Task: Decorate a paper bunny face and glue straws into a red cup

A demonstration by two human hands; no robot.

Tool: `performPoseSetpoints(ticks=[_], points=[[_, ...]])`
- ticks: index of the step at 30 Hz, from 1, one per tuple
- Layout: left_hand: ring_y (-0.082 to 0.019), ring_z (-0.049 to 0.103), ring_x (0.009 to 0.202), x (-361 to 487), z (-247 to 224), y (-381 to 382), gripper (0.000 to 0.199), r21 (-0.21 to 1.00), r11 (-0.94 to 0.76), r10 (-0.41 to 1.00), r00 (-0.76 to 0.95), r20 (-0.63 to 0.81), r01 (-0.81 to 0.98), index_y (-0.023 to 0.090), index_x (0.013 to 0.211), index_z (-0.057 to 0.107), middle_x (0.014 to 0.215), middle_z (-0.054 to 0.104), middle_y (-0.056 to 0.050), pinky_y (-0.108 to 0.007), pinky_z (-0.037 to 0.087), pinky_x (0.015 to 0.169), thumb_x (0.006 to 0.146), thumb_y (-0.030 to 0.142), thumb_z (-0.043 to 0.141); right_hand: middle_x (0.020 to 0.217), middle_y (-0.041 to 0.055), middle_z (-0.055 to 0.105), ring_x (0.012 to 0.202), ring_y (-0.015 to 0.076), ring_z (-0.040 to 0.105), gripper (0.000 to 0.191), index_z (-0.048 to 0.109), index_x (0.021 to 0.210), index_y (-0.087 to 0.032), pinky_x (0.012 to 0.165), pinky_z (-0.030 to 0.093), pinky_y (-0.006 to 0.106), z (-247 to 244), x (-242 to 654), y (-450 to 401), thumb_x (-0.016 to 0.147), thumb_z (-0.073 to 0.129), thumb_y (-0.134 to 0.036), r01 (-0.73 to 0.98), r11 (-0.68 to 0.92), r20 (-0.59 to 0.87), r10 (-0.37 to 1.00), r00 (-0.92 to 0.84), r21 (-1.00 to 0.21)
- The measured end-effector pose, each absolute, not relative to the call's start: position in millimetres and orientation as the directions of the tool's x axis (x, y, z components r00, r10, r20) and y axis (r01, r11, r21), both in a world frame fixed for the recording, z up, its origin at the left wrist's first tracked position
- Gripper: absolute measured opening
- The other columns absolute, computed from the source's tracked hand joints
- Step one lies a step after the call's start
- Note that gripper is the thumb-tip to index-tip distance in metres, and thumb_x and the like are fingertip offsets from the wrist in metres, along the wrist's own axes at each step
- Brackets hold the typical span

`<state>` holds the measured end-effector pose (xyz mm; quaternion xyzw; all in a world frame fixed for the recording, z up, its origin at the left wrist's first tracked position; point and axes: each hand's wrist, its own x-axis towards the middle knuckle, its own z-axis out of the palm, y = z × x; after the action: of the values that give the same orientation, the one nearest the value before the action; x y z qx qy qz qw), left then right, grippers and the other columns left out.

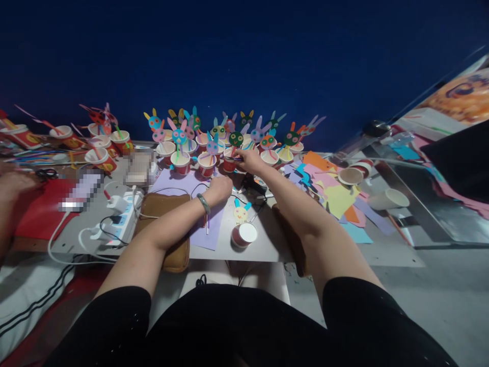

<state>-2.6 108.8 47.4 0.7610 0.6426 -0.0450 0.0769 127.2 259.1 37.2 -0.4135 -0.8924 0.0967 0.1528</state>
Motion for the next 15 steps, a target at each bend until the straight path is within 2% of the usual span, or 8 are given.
performPoseSetpoints(ticks=[4,11,15], points=[[-0.032,0.072,0.11,-6.3,46.4,105.6,0.036,0.07,-0.183,0.967,0.193,-0.166,0.981,0.004,0.115,0.071,0.113,0.072,-0.026,-0.039,0.057,0.088,0.096,0.009,0.04,0.095,0.0092,0.075,0.085,0.0242,0.065,0.041,0.072,0.122,-0.019,0.076,0.045,0.031,39.4,130.4,254.7,0.084,0.067,-0.03,0.706,0.626,0.188,0.777,-0.6,-0.331],[-0.029,0.073,0.108,-13.0,53.0,92.7,0.03,0.066,-0.163,0.968,0.172,-0.183,0.984,0.007,0.107,0.074,0.105,0.075,-0.023,-0.034,0.057,0.088,0.092,0.01,0.048,0.099,0.0086,0.076,0.087,0.0245,0.066,0.043,0.072,0.121,-0.019,0.077,0.046,0.031,40.7,142.0,242.7,0.078,0.068,-0.024,0.708,0.602,0.193,0.795,-0.575,-0.37],[-0.03,0.074,0.105,-16.9,58.7,77.7,0.029,0.068,-0.179,0.964,0.189,-0.188,0.982,0.007,0.104,0.074,0.106,0.075,-0.023,-0.037,0.057,0.088,0.092,0.012,0.049,0.101,0.0077,0.076,0.086,0.0229,0.066,0.044,0.071,0.123,-0.02,0.076,0.046,0.03,38.7,147.9,233.0,0.079,0.066,-0.025,0.707,0.602,0.194,0.795,-0.575,-0.371]])
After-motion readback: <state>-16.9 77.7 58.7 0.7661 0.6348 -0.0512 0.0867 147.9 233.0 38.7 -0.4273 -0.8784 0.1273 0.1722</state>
